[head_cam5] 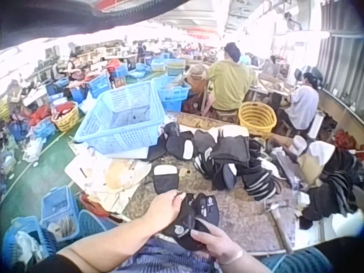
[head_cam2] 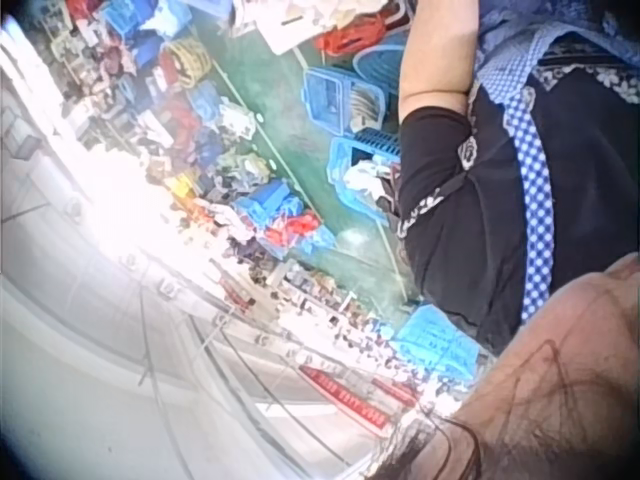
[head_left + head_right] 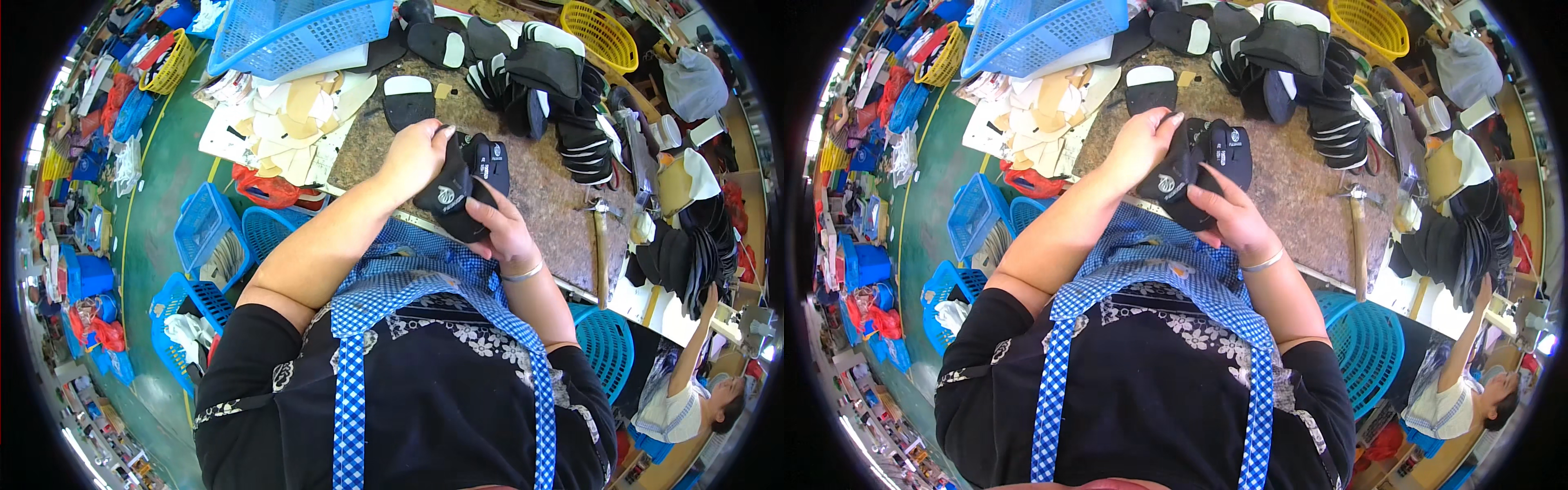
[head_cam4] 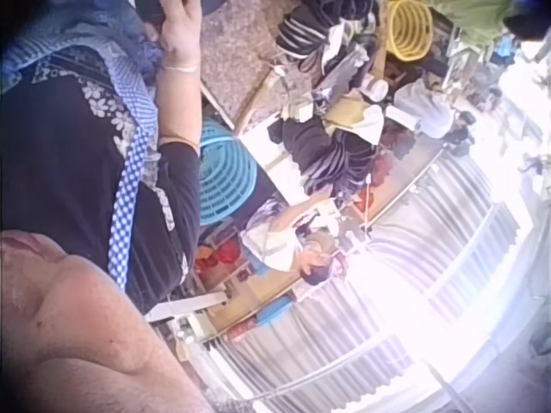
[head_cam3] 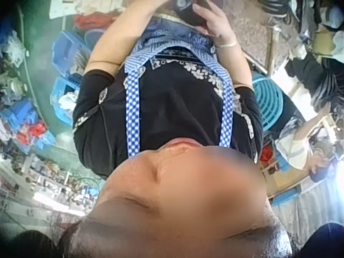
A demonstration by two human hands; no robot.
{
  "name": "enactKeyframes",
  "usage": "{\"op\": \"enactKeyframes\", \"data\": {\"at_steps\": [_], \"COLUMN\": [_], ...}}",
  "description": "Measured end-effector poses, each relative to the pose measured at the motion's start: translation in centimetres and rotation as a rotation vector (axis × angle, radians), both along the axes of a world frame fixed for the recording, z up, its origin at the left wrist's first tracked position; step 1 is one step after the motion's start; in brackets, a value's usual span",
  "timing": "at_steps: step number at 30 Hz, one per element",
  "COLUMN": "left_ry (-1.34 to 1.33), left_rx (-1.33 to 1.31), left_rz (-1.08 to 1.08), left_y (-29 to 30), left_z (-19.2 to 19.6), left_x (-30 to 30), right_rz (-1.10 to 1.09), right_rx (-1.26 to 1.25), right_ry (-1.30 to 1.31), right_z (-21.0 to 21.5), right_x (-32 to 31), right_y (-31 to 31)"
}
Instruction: Inspecting and sorting black shoe components at a factory workbench.
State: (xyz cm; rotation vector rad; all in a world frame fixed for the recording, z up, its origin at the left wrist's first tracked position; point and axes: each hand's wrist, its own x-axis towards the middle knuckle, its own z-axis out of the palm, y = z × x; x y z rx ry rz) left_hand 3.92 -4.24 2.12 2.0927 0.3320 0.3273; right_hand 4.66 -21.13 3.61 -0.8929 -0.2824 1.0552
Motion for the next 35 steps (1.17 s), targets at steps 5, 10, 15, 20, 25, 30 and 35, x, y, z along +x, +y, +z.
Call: {"op": "enactKeyframes", "data": {"at_steps": [5,10,15,20,25,30,35], "left_ry": [-0.018,0.067,-0.155,-0.244,-0.291,-0.305,-0.287], "left_rx": [-0.172,-0.295,-0.459,-1.002,-0.967,-0.866,-0.795], "left_rz": [-0.084,-0.165,-0.172,-0.364,-0.258,-0.296,-0.434], "left_y": [-1.0,-1.4,-0.8,-0.9,-1.2,0.0,-0.2], "left_z": [-1.5,-1.6,-0.8,2.3,2.4,2.8,2.5], "left_x": [-0.2,-0.6,-1.2,-5.3,-6.5,-6.9,-7.7], "right_rz": [0.153,0.421,-0.065,-0.204,-0.424,-0.559,-0.206], "right_rx": [0.009,0.499,0.176,0.245,0.009,-0.171,-0.008], "right_ry": [-0.049,0.388,0.272,0.276,0.138,-0.667,-0.788], "right_z": [0.3,-2.1,1.1,0.8,1.2,0.1,2.0], "right_x": [-1.1,-0.2,-1.5,-0.8,-2.5,-1.7,0.1], "right_y": [0.3,-0.6,0.7,0.2,1.4,-0.7,-0.5]}}
